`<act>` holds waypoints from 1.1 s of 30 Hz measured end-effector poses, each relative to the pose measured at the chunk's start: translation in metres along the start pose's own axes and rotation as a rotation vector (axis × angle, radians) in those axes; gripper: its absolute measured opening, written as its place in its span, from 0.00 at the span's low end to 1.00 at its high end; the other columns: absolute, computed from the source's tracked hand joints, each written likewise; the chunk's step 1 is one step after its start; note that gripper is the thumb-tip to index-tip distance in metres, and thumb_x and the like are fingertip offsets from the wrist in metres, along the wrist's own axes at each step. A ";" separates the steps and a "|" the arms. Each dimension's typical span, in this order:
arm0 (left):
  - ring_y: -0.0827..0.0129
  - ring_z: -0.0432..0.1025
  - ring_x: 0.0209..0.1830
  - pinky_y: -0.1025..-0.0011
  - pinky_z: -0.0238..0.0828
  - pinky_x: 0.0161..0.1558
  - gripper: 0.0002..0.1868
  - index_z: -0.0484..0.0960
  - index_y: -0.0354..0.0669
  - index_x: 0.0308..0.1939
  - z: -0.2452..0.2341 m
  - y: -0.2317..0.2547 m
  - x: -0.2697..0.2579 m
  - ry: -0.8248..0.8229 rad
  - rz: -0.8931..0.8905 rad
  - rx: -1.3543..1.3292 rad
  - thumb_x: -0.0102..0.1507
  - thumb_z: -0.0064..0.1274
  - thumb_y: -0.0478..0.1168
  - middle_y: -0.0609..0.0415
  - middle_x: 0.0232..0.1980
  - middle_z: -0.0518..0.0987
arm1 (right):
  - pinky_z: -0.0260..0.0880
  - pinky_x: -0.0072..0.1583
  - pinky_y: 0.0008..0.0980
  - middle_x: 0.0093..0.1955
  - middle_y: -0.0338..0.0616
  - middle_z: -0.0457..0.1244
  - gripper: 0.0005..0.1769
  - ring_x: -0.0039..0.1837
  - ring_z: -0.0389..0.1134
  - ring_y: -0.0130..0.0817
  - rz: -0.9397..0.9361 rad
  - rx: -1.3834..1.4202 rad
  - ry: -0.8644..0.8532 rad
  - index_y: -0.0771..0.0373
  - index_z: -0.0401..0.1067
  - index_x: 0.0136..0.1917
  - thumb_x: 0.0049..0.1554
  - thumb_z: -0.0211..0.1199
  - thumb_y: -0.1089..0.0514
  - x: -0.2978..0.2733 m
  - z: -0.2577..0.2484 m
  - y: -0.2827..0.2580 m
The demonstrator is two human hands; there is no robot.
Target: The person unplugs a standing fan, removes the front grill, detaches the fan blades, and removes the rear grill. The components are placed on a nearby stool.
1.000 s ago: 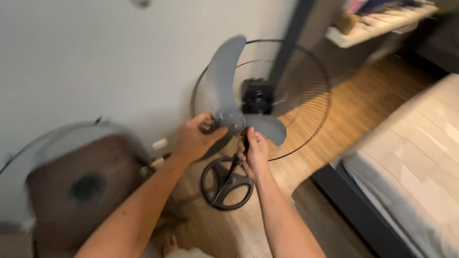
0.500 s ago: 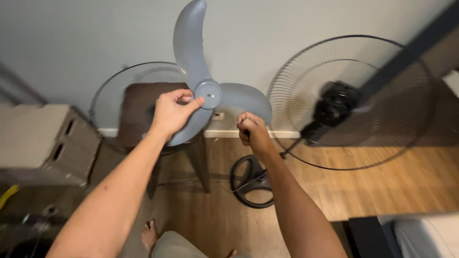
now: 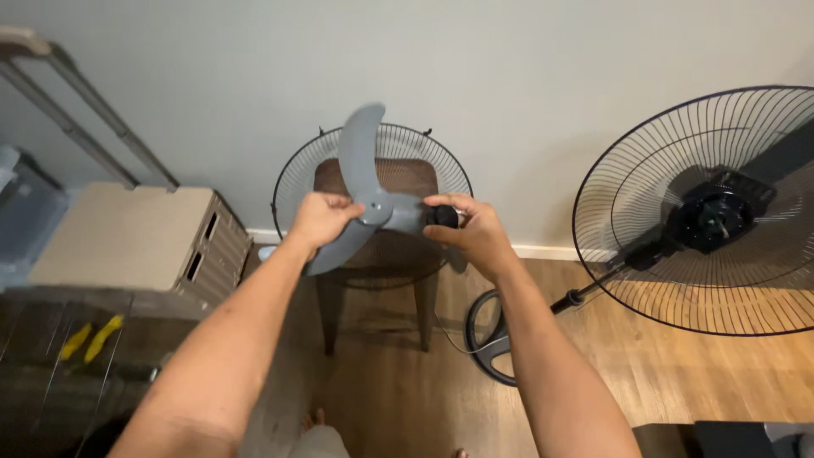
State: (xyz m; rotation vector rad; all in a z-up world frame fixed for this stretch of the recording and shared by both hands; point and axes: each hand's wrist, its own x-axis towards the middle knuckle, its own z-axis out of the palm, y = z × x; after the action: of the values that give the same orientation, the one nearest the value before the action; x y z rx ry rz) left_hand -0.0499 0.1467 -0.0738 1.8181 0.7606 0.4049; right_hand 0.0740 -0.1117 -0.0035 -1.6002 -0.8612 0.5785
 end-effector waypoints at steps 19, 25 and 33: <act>0.50 0.81 0.51 0.60 0.76 0.54 0.25 0.87 0.33 0.50 0.060 -0.118 0.153 -0.206 -0.183 0.340 0.60 0.61 0.52 0.38 0.49 0.86 | 0.68 0.49 0.27 0.52 0.39 0.63 0.28 0.49 0.65 0.30 -0.050 -0.305 0.241 0.63 0.78 0.60 0.45 0.78 0.63 0.097 0.043 0.053; 0.49 0.78 0.55 0.61 0.73 0.59 0.27 0.86 0.36 0.51 0.063 -0.146 0.159 -0.146 -0.045 0.448 0.60 0.61 0.55 0.38 0.52 0.83 | 0.72 0.55 0.32 0.55 0.42 0.67 0.29 0.54 0.69 0.34 -0.148 -0.392 0.219 0.61 0.75 0.61 0.45 0.78 0.59 0.124 0.064 0.071; 0.50 0.77 0.58 0.59 0.73 0.59 0.28 0.83 0.40 0.58 0.053 -0.115 0.123 -0.137 -0.053 0.447 0.60 0.62 0.53 0.40 0.56 0.82 | 0.70 0.63 0.39 0.61 0.47 0.68 0.30 0.62 0.70 0.43 -0.109 -0.543 0.146 0.58 0.76 0.62 0.47 0.77 0.54 0.138 0.084 0.101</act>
State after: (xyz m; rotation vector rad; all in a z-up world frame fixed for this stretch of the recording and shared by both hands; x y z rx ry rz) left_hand 0.0373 0.2167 -0.2104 2.2084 0.8484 0.0744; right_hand 0.1152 0.0428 -0.1078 -2.0363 -1.0433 0.1461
